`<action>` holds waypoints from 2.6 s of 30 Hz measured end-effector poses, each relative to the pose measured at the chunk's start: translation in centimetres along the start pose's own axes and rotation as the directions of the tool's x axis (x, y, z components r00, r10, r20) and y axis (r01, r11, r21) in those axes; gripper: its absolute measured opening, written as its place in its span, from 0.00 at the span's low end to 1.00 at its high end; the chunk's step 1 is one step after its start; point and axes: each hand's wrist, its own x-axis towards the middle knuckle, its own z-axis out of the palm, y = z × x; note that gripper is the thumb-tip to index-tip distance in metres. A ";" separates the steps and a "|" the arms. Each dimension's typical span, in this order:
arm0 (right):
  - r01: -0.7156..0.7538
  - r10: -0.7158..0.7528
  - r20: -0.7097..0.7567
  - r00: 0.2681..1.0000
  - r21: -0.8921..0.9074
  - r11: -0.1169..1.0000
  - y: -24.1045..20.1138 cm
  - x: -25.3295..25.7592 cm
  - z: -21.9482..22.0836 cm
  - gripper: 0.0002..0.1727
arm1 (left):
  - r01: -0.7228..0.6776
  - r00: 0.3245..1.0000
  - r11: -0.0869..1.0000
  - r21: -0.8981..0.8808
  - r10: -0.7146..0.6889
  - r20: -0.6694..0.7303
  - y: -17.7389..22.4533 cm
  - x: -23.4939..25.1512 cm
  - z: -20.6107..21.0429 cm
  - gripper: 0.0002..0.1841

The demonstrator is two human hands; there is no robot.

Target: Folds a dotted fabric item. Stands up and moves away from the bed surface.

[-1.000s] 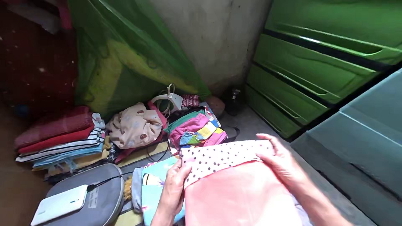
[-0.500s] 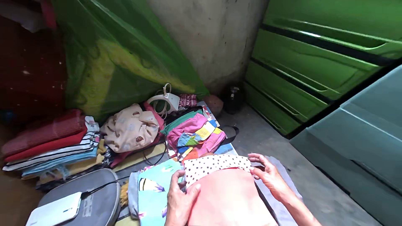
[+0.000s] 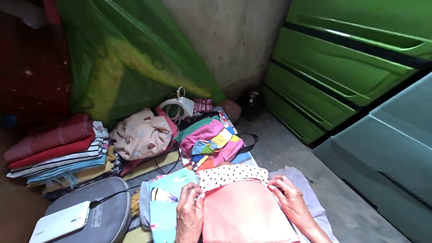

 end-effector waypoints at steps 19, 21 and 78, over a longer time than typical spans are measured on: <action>0.250 -0.253 -0.010 0.968 -0.111 0.962 -2.1 1.0 -0.2 0.09 | -0.016 0.994 1.000 0.020 0.013 0.106 1.3 0.9 0.2 0.12; 0.291 -0.293 -0.003 0.956 -0.111 0.950 -2.8 1.5 1.0 0.08 | -0.060 0.988 0.995 0.081 0.048 0.149 1.2 0.9 1.2 0.11; -0.109 0.201 0.494 0.846 -0.209 0.972 -5.8 3.7 4.1 0.35 | 0.495 0.790 0.855 -0.154 -0.370 0.489 1.4 2.2 4.3 0.32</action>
